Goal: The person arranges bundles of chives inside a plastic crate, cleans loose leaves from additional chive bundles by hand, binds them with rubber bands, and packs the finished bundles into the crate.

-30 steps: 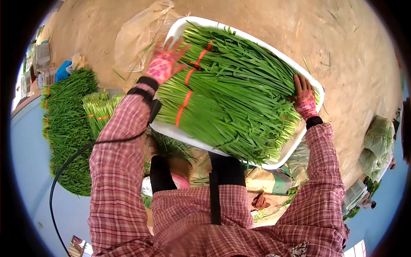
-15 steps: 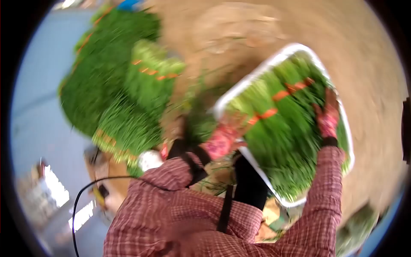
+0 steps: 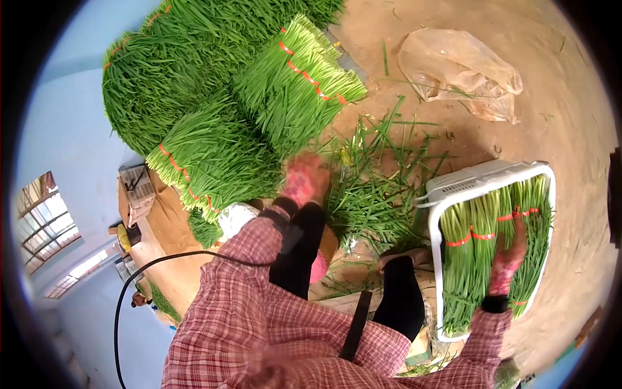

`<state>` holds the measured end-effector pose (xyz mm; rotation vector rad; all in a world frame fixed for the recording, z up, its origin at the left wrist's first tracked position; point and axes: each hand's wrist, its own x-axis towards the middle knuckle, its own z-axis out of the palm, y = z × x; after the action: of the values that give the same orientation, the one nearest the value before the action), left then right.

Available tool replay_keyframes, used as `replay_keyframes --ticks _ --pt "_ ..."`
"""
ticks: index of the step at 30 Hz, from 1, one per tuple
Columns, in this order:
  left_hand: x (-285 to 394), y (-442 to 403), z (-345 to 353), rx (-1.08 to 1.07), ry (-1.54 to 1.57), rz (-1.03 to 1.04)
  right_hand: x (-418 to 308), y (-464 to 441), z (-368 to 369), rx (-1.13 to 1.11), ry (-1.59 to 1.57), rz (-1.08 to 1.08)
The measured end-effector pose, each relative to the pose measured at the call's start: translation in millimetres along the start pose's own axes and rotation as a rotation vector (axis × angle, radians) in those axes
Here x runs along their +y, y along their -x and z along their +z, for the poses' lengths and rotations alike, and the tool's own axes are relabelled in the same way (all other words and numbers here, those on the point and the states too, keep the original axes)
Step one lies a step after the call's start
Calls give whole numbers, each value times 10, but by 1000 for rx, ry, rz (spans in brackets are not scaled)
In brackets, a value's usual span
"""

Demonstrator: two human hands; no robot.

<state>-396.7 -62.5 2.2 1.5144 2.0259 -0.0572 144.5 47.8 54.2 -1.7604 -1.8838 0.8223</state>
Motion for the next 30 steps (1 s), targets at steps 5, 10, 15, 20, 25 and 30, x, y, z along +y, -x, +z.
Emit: replay_keyframes --ticks 5,10,15,20,25,30 --pt "-1168 -844 98 301 -62 -27 -1320 736 1405 -265 -104 -116" --pt "-1860 -2107 -328 460 -150 60 -1996 1125 2394 -367 -214 -7" --pt "-2588 -3569 -854 596 -349 210 -2123 1371 2888 -331 -351 336" --pt "-2402 -4213 -1268 92 -245 -137 -2001 1659 3206 -328 -515 655" --pt "-2280 -4109 -1435 117 -430 -232 -2043 1792 3443 -150 -993 881" --pt "-2490 -3937 -1294 207 -181 -175 -2373 1532 3248 -401 -680 783"
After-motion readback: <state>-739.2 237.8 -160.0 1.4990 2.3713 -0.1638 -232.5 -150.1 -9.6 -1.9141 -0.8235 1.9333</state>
